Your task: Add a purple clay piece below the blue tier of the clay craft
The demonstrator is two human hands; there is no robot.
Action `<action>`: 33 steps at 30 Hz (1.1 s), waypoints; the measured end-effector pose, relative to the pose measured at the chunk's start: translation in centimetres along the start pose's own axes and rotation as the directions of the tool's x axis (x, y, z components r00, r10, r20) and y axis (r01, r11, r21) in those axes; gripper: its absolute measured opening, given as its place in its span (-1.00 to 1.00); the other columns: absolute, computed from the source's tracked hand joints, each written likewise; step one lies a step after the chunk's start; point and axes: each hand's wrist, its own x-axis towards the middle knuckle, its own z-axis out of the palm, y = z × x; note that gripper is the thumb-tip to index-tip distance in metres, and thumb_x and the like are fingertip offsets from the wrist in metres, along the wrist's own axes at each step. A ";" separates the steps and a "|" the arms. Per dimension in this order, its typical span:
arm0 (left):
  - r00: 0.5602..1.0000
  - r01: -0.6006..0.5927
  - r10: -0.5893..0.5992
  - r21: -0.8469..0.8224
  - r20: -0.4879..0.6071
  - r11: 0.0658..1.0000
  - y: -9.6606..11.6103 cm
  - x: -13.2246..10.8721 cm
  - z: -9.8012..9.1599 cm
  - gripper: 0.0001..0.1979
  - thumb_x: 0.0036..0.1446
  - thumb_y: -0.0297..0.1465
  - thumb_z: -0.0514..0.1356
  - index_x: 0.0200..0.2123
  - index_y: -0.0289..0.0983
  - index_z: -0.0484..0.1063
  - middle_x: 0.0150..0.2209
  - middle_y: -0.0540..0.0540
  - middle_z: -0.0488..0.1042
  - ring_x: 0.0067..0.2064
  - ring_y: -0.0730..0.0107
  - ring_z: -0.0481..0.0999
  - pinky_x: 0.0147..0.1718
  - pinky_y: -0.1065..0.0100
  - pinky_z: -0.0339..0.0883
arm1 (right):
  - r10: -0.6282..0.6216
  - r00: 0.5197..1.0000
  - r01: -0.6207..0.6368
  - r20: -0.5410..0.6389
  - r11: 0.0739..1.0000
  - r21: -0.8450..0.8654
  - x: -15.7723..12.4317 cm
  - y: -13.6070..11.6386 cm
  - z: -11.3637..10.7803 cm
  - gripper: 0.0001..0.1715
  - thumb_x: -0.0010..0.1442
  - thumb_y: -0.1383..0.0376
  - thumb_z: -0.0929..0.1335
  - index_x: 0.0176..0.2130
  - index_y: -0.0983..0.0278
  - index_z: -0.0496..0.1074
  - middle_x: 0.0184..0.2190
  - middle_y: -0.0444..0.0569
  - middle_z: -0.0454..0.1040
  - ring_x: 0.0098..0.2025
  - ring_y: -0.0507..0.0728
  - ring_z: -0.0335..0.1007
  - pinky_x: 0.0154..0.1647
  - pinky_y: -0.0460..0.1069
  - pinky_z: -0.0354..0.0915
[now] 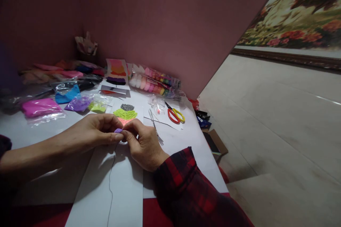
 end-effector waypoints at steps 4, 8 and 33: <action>1.000 0.008 -0.007 -0.021 0.011 1.000 -0.1 -0.1 0.1 -0.77 -0.18 -0.34 0.32 -0.39 -0.30 0.43 -0.50 0.00 0.46 -0.46 0.36 0.43 -0.47 0.37 0.22 | -0.001 1.000 0.001 -0.013 1.000 -0.006 0.0 0.0 0.0 -0.92 0.23 0.36 0.28 -0.33 0.25 0.36 -0.50 -0.16 0.37 -0.51 0.00 0.24 -0.49 -0.08 0.20; 1.000 0.016 -0.015 -0.052 0.015 0.999 0.0 -0.2 0.1 -0.77 -0.18 -0.34 0.32 -0.40 -0.29 0.43 -0.49 0.01 0.46 -0.44 0.37 0.42 -0.46 0.37 0.22 | -0.005 1.000 0.004 -0.031 1.000 -0.011 0.0 0.0 0.0 -0.91 0.24 0.37 0.28 -0.33 0.26 0.36 -0.51 -0.17 0.35 -0.50 -0.01 0.23 -0.48 -0.08 0.20; 0.995 -0.086 0.082 -0.082 -0.059 0.993 0.8 -0.4 -0.2 -0.78 -0.04 -0.28 0.28 -0.46 -0.35 0.46 -0.56 -0.01 0.46 -0.55 0.50 0.31 -0.55 0.41 0.17 | -0.033 0.989 0.045 -0.142 0.996 0.083 -0.2 0.3 0.3 -0.94 0.21 0.34 0.34 -0.24 0.27 0.41 -0.46 -0.11 0.47 -0.50 0.00 0.36 -0.51 -0.09 0.33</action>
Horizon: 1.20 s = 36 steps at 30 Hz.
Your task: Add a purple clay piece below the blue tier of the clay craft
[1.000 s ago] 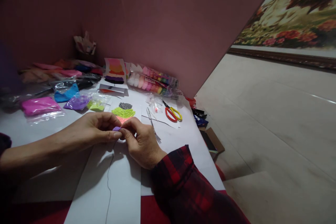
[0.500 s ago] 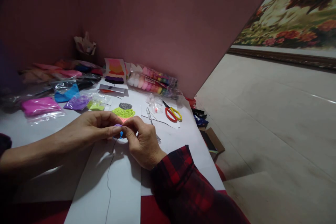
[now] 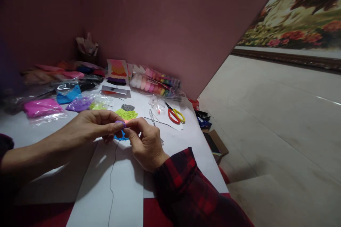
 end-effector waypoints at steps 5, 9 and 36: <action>1.000 0.006 -0.004 -0.091 0.019 0.996 0.2 -0.3 0.2 -0.75 0.04 -0.24 0.25 -0.41 -0.35 0.48 -0.51 0.00 0.48 -0.53 0.52 0.34 -0.53 0.44 0.22 | 0.048 0.998 -0.047 -0.030 0.999 0.021 0.0 0.2 0.0 -0.92 0.23 0.30 0.34 -0.24 0.26 0.40 -0.45 -0.10 0.48 -0.47 0.02 0.37 -0.48 -0.07 0.35; 0.999 -0.044 0.046 -0.117 0.018 0.992 0.2 -0.6 0.2 -0.76 0.12 -0.27 0.19 -0.42 -0.33 0.50 -0.48 -0.04 0.51 -0.45 0.46 0.41 -0.49 0.45 0.28 | 0.067 0.997 -0.066 -0.039 0.997 0.027 -0.1 0.5 0.0 -0.92 0.24 0.30 0.33 -0.23 0.25 0.40 -0.44 -0.09 0.47 -0.44 0.03 0.38 -0.45 -0.06 0.35; 0.987 0.067 -0.039 -0.179 0.153 0.982 0.1 -0.5 0.2 -0.83 -0.03 -0.32 0.31 -0.43 -0.33 0.53 -0.57 0.03 0.45 -0.54 0.54 0.34 -0.51 0.46 0.22 | -0.012 0.998 0.026 -0.056 0.968 0.251 0.0 0.2 0.3 -0.78 0.17 0.47 0.33 -0.22 0.21 0.48 -0.46 -0.16 0.46 -0.47 -0.01 0.40 -0.51 -0.10 0.35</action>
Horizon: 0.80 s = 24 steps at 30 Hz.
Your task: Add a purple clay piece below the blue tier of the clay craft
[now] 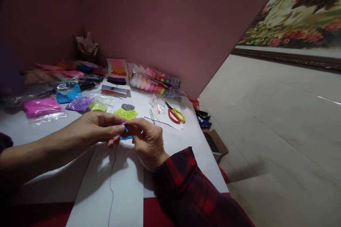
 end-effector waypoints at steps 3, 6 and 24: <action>1.000 0.027 -0.027 0.000 0.012 1.000 -0.3 0.1 -0.1 -0.83 -0.03 -0.31 0.31 -0.45 -0.33 0.52 -0.56 0.02 0.46 -0.54 0.53 0.35 -0.49 0.44 0.20 | 0.005 1.000 -0.005 0.016 1.000 -0.022 0.1 -0.1 0.0 -0.82 0.19 0.43 0.33 -0.22 0.21 0.49 -0.47 -0.15 0.45 -0.48 -0.01 0.40 -0.52 -0.09 0.36; 0.999 0.031 -0.032 0.008 0.016 0.999 -0.6 0.3 -0.3 -0.82 -0.03 -0.30 0.30 -0.46 -0.32 0.51 -0.54 0.00 0.47 -0.55 0.52 0.35 -0.50 0.43 0.19 | 0.012 1.000 -0.010 0.026 0.996 -0.090 0.1 -0.3 0.0 -0.81 0.19 0.43 0.33 -0.20 0.22 0.49 -0.47 -0.14 0.46 -0.49 0.00 0.39 -0.53 -0.08 0.35; 1.000 -0.014 0.011 0.100 0.024 0.995 -0.2 0.1 -0.2 -0.77 0.03 -0.26 0.25 -0.46 -0.33 0.42 -0.50 -0.02 0.44 -0.54 0.49 0.34 -0.53 0.41 0.21 | 0.003 0.998 0.011 0.070 0.979 -0.202 -0.1 -0.7 -0.1 -0.81 0.26 0.33 0.31 -0.10 0.23 0.41 -0.52 -0.13 0.47 -0.48 0.04 0.44 -0.51 -0.06 0.37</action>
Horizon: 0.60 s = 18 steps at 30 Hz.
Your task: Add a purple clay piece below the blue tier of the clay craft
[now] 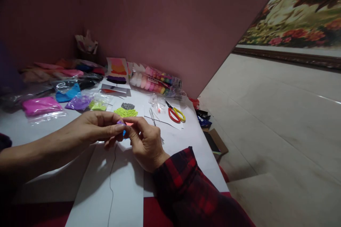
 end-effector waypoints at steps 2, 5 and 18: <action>1.000 0.002 -0.002 -0.002 -0.014 1.000 0.1 0.0 0.0 -0.78 0.04 -0.27 0.24 -0.47 -0.32 0.42 -0.50 -0.02 0.44 -0.54 0.49 0.34 -0.53 0.41 0.21 | 0.001 1.000 -0.001 0.005 1.000 0.007 0.0 0.0 0.0 -0.81 0.26 0.33 0.30 -0.10 0.23 0.41 -0.53 -0.13 0.46 -0.48 0.03 0.43 -0.51 -0.06 0.36; 1.000 0.001 -0.001 -0.004 -0.031 1.000 0.1 0.0 0.2 -0.79 0.05 -0.28 0.22 -0.47 -0.32 0.41 -0.51 -0.02 0.43 -0.54 0.49 0.34 -0.53 0.41 0.22 | 0.000 1.000 0.000 0.011 1.000 0.007 -0.1 0.1 0.0 -0.81 0.27 0.32 0.30 -0.09 0.23 0.41 -0.53 -0.13 0.46 -0.49 0.03 0.41 -0.52 -0.07 0.35; 0.998 0.014 -0.011 0.050 -0.067 0.999 0.3 -0.1 0.3 -0.75 0.01 -0.24 0.24 -0.52 -0.32 0.42 -0.54 -0.01 0.43 -0.58 0.50 0.32 -0.55 0.41 0.17 | 0.021 0.999 -0.022 0.042 1.000 0.019 -0.1 0.3 -0.1 -0.79 0.29 0.30 0.27 -0.07 0.22 0.40 -0.51 -0.13 0.44 -0.51 0.02 0.38 -0.53 -0.06 0.33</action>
